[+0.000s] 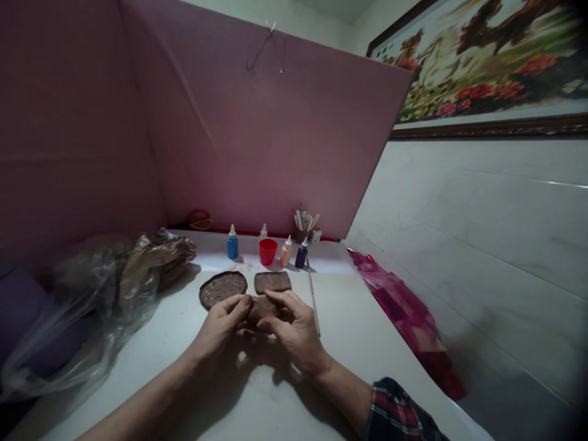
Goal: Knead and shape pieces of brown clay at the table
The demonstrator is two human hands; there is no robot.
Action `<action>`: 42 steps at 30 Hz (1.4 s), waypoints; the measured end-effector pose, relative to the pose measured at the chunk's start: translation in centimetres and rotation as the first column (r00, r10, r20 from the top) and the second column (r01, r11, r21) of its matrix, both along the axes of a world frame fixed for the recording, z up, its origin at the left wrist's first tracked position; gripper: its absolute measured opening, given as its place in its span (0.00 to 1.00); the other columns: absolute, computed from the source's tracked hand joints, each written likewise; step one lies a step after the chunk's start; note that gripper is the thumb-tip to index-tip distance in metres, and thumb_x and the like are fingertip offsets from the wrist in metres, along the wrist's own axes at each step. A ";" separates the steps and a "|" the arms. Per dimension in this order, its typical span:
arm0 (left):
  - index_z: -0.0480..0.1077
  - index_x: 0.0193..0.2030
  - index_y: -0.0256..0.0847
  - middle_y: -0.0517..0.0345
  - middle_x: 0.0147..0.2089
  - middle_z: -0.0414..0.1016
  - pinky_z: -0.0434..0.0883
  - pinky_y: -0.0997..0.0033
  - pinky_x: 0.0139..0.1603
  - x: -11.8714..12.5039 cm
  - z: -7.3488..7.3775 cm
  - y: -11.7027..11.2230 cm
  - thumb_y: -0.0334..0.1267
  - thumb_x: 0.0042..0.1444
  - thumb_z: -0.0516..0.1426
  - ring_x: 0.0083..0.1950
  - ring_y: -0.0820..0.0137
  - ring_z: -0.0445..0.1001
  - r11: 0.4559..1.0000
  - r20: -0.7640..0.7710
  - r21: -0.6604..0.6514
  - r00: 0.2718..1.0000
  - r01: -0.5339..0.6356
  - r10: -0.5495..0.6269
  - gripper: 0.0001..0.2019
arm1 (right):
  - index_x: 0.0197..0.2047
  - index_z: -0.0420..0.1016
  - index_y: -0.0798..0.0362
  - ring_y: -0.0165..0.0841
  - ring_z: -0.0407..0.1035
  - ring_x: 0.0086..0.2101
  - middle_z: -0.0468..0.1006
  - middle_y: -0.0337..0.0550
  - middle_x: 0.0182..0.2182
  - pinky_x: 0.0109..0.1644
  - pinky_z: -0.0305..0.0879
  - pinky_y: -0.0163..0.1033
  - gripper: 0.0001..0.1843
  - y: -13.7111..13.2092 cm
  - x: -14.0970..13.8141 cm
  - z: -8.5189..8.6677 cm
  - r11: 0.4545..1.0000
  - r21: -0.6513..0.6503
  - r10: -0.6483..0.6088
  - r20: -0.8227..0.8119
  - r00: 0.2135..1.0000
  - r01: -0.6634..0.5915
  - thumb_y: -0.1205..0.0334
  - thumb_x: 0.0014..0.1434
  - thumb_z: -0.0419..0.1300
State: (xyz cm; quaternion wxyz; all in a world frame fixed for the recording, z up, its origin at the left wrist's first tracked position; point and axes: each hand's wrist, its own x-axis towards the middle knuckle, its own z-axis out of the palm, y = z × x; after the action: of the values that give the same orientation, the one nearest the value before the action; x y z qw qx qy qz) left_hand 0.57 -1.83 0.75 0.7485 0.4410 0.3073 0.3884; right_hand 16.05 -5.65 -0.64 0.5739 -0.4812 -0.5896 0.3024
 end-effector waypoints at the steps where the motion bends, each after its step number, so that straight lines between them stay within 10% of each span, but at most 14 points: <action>1: 0.72 0.35 0.34 0.53 0.28 0.75 0.68 0.75 0.26 0.0 0.0 0.0 0.50 0.50 0.61 0.26 0.71 0.72 1.000 -0.001 -0.006 1.000 0.009 -0.009 0.18 | 0.48 0.78 0.47 0.35 0.69 0.38 0.73 0.42 0.38 0.42 0.67 0.39 0.22 0.0 0.0 0.0 1.000 -0.005 -0.004 -0.014 1.000 0.004 0.59 0.47 0.70; 10: 0.70 0.39 0.34 0.50 0.31 0.77 0.68 0.75 0.25 0.1 0.0 -0.3 0.49 0.57 0.56 0.24 0.73 0.72 0.998 0.003 0.010 0.998 0.058 -0.058 0.17 | 0.38 0.82 0.48 0.29 0.69 0.27 0.72 0.41 0.34 0.27 0.68 0.36 0.11 0.1 -0.5 -0.2 0.999 -0.022 0.026 -0.294 0.955 -0.034 0.57 0.49 0.68; 19: 0.71 0.42 0.34 0.51 0.31 0.76 0.69 0.75 0.25 -0.1 -0.3 0.1 0.47 0.54 0.59 0.24 0.74 0.71 0.997 0.135 -0.078 0.991 0.028 -0.018 0.17 | 0.55 0.72 0.47 0.29 0.71 0.29 0.74 0.43 0.40 0.33 0.71 0.36 0.29 0.4 0.0 -0.2 0.988 0.003 0.147 -0.335 0.931 -0.155 0.50 0.50 0.67; 31: 0.72 0.40 0.35 0.55 0.29 0.74 0.69 0.75 0.28 -0.1 0.3 -0.1 0.42 0.49 0.64 0.27 0.74 0.69 0.997 0.087 -0.001 0.993 -0.079 0.078 0.15 | 0.36 0.81 0.57 0.29 0.72 0.26 0.80 0.45 0.30 0.30 0.68 0.34 0.14 0.9 -0.1 0.3 0.976 -0.154 0.060 -0.490 0.870 -0.154 0.58 0.47 0.70; 42: 0.72 0.45 0.33 0.48 0.36 0.75 0.68 0.73 0.30 -0.2 0.0 0.0 0.42 0.53 0.61 0.30 0.72 0.70 0.999 0.188 -0.030 0.982 0.028 -0.022 0.16 | 0.41 0.79 0.60 0.30 0.71 0.26 0.80 0.51 0.32 0.27 0.67 0.34 0.24 0.7 -0.2 0.2 0.966 -0.112 0.106 -0.650 0.753 -0.232 0.45 0.55 0.61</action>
State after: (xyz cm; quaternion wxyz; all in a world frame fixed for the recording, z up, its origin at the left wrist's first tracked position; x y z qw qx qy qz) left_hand 0.34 -1.79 0.77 0.7859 0.3940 0.2362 0.4139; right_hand 15.84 -4.93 -0.49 0.6627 -0.3454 -0.3697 0.5522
